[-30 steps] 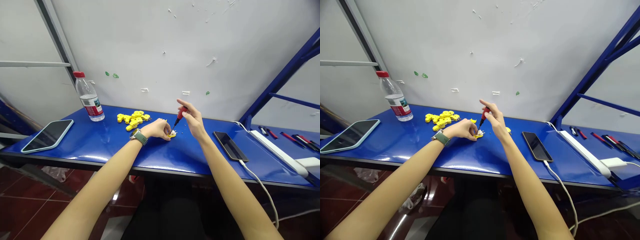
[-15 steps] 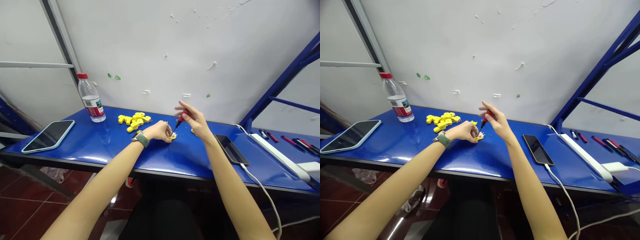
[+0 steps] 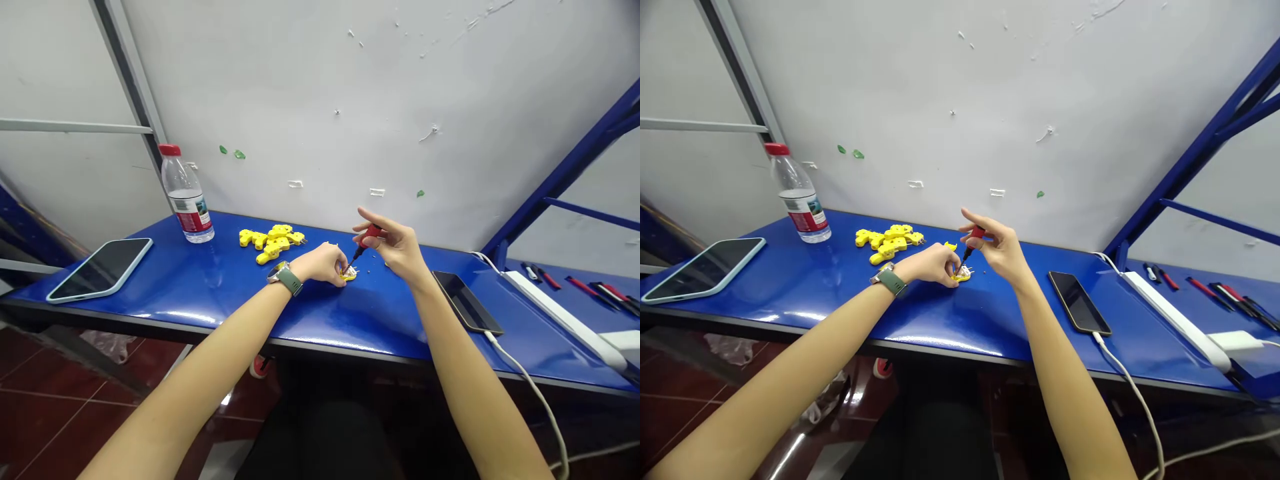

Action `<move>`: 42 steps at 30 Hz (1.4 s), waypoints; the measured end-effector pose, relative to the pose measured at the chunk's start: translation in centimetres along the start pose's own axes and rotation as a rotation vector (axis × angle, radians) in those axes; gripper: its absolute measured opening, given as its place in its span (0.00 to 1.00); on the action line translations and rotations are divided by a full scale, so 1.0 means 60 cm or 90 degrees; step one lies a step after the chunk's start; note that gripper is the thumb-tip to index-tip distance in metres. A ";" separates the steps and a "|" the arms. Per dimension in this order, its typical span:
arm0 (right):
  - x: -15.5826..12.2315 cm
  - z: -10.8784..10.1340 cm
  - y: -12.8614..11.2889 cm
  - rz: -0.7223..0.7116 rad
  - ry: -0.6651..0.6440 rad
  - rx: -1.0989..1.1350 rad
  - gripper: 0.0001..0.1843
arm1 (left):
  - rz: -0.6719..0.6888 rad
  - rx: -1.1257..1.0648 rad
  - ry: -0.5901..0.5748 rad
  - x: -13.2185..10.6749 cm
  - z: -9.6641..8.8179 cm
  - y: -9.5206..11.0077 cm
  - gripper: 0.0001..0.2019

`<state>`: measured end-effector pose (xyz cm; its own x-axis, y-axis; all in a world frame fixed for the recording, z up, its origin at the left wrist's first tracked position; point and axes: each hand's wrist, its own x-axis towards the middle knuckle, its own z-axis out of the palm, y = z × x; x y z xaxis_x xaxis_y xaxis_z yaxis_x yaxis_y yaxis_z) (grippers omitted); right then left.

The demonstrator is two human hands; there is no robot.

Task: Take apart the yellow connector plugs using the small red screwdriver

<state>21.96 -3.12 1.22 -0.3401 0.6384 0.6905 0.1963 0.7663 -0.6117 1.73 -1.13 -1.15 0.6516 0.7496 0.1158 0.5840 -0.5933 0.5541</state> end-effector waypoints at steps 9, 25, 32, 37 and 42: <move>-0.003 0.020 -0.010 -0.057 0.056 -0.103 0.23 | 0.026 0.002 0.017 0.002 0.005 -0.004 0.07; -0.002 0.002 0.001 -0.014 0.002 0.010 0.25 | -0.062 -0.011 0.057 0.008 0.031 -0.002 0.21; 0.001 0.019 0.009 0.003 0.194 -0.130 0.17 | -0.066 0.011 0.075 0.013 0.035 -0.003 0.21; 0.005 0.010 0.010 -0.001 0.061 -0.021 0.25 | -0.074 0.034 0.068 0.012 0.031 0.000 0.19; 0.001 0.014 0.016 0.005 0.142 -0.005 0.28 | -0.064 0.066 0.081 0.011 0.029 0.006 0.19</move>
<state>21.36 -2.40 0.35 -0.1262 0.6435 0.7550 0.2060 0.7615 -0.6146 3.23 -1.33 -2.34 0.5246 0.8340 0.1710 0.6941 -0.5353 0.4812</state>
